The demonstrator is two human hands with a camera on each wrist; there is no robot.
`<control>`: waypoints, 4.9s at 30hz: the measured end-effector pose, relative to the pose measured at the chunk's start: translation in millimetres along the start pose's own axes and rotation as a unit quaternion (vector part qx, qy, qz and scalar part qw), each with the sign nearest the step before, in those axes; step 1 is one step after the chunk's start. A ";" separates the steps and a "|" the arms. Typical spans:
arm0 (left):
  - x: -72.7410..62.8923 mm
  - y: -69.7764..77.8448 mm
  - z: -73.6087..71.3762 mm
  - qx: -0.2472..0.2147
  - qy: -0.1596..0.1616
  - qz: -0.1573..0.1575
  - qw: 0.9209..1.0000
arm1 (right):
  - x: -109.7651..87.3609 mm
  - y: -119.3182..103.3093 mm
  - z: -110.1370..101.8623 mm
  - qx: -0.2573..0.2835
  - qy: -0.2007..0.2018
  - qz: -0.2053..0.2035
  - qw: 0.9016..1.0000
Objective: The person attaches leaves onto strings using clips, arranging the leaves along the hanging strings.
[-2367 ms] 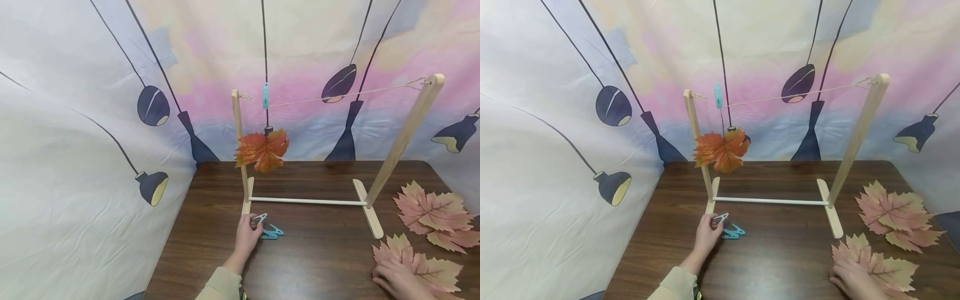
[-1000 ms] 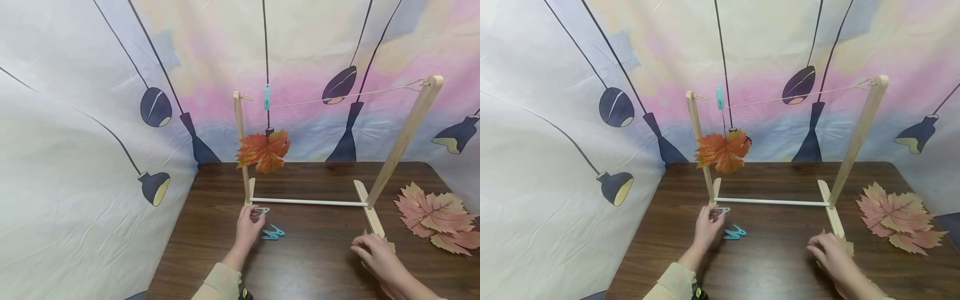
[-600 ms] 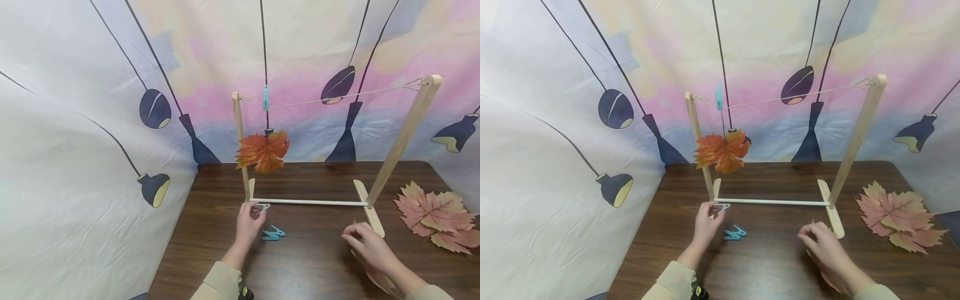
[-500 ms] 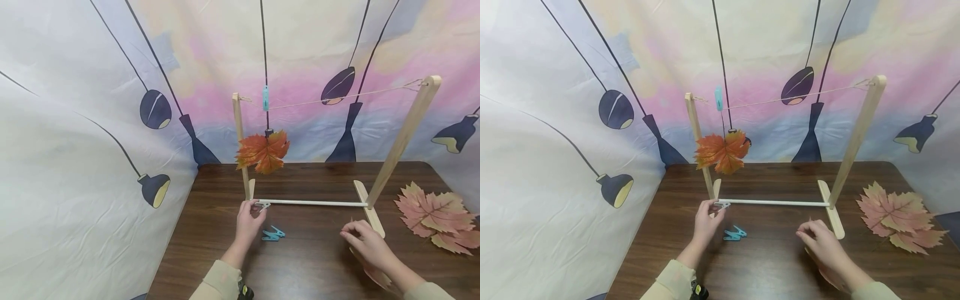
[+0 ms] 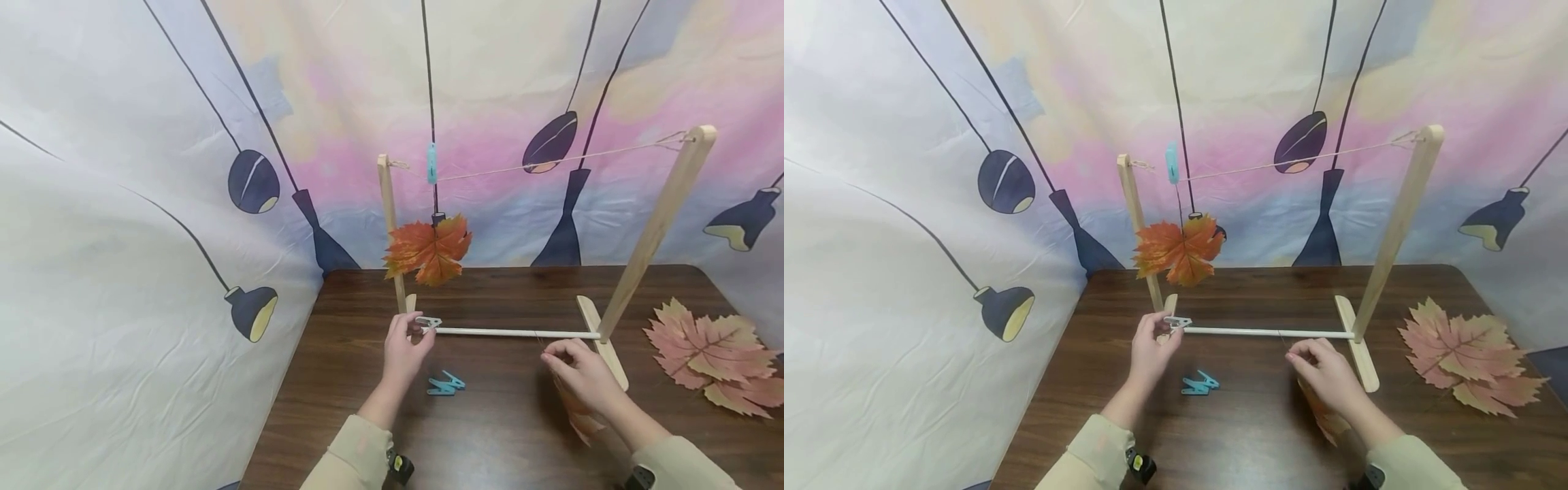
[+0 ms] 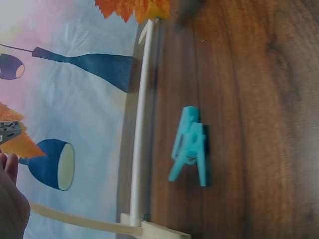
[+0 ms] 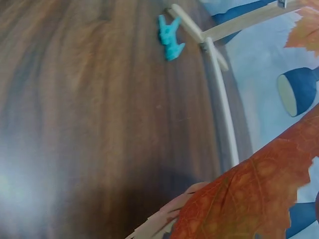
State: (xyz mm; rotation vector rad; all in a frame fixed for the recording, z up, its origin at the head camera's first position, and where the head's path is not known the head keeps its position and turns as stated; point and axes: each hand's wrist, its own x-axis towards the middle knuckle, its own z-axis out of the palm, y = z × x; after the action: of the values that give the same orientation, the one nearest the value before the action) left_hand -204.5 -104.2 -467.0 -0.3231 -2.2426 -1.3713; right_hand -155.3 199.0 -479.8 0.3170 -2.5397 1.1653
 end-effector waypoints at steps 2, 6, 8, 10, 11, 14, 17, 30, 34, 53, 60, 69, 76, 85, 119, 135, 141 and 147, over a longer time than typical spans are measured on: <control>4.3 2.5 -0.8 0.006 0.005 0.013 1.000 | 5.3 -0.8 -0.7 0.010 -0.007 -0.004 1.000; 15.6 10.0 -2.8 0.017 0.013 0.052 0.998 | 16.4 -3.6 -4.8 0.031 -0.021 -0.008 0.999; 21.0 14.3 -3.8 0.019 0.014 0.067 0.997 | 20.6 -4.9 -7.2 0.040 -0.028 -0.005 0.999; 26.5 18.1 -4.2 0.022 0.019 0.083 0.996 | 24.4 -6.3 -9.2 0.047 -0.035 -0.002 0.998; 29.1 20.4 -4.4 0.023 0.020 0.084 0.996 | 26.2 -6.9 -10.0 0.050 -0.039 -0.001 0.998; 36.8 28.4 -3.7 0.005 0.020 0.080 0.997 | 31.2 -8.8 -12.6 0.058 -0.041 -0.003 0.997; 44.9 37.3 -0.9 -0.028 0.017 0.065 0.997 | 35.7 -10.7 -16.0 0.057 -0.034 -0.010 0.998; 66.9 60.7 6.2 -0.060 0.028 0.105 0.992 | 46.8 -16.9 -22.3 0.078 -0.032 -0.015 0.996; 69.4 63.6 5.0 -0.066 0.031 0.109 0.991 | 47.4 -16.5 -21.1 0.071 -0.025 -0.011 0.997; 103.8 107.8 -1.2 -0.036 0.013 0.156 0.987 | 60.9 -18.4 -27.7 0.064 0.012 -0.046 0.997; 122.3 130.2 -3.3 -0.018 0.010 0.173 0.985 | 68.7 -27.4 -34.4 0.034 0.017 -0.013 0.999; 142.4 150.7 -4.9 -0.022 -0.003 0.199 0.980 | 79.8 -34.1 -42.9 0.024 0.038 -0.006 0.999; 154.2 162.6 -4.5 -0.004 -0.007 0.222 0.975 | 85.2 -37.4 -46.8 0.016 0.042 0.007 0.999; 169.8 175.3 -6.1 0.018 -0.019 0.261 0.965 | 96.0 -45.1 -51.5 0.005 0.041 -0.018 0.999; 201.3 218.7 12.2 0.097 -0.119 0.106 0.983 | 145.7 -87.6 -66.1 -0.013 0.045 -0.072 0.996; 208.3 224.5 11.1 0.069 -0.122 0.075 0.987 | 172.1 -107.2 -74.3 -0.023 0.037 -0.067 0.997; 212.5 224.4 11.6 0.068 -0.116 0.073 0.988 | 177.9 -114.8 -72.5 -0.005 0.024 -0.057 0.998; 215.1 221.2 13.1 0.067 -0.125 0.072 0.987 | 183.2 -121.1 -68.0 -0.005 0.013 -0.043 0.999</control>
State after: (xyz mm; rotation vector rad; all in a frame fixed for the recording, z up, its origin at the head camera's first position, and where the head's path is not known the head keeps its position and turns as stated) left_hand -294.4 -0.2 -190.5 -0.6257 -2.4450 -1.1523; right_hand -270.2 161.7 -284.2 0.4026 -2.4823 1.1161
